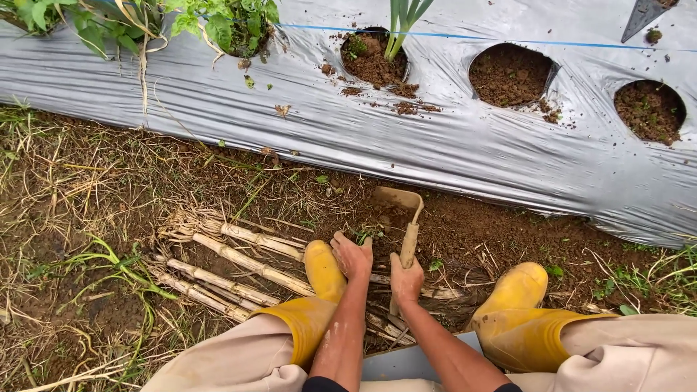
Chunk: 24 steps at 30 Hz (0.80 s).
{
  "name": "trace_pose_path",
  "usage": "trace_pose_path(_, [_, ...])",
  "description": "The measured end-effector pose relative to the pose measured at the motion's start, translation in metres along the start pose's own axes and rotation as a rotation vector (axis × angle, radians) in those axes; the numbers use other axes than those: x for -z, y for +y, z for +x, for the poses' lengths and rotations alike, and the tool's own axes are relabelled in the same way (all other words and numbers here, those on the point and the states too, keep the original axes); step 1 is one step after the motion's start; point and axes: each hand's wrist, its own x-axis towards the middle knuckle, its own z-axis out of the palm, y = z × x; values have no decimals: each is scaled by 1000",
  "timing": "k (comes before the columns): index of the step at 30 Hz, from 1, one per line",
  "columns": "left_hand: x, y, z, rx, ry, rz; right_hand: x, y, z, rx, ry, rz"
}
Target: The person weeds a garden bed by pulling small plants from the soil with their hands and using a small hand hoe to loosen the earth. They gather the removed weeds and discard them to the side of the bed.
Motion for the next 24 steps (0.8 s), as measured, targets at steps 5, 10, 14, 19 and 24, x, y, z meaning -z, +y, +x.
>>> trace_pose_path(5, [19,8,-17,3,-30,-34,-7,-35,7,3,99,50])
trace_pose_path(10, [15,2,-17,1,-53,-24,-1,-18,8,-15,-68,-146])
trace_pose_path(14, [16,2,-12,7,-62,-45,-1,-23,-5,-6,-140,-137])
trace_pose_path(19, [30,0,-16,17,-110,-85,-3,-72,-25,7,-65,1])
trace_pose_path(24, [41,2,-11,2,-127,-96,-3,-66,-10,83,-154,-164])
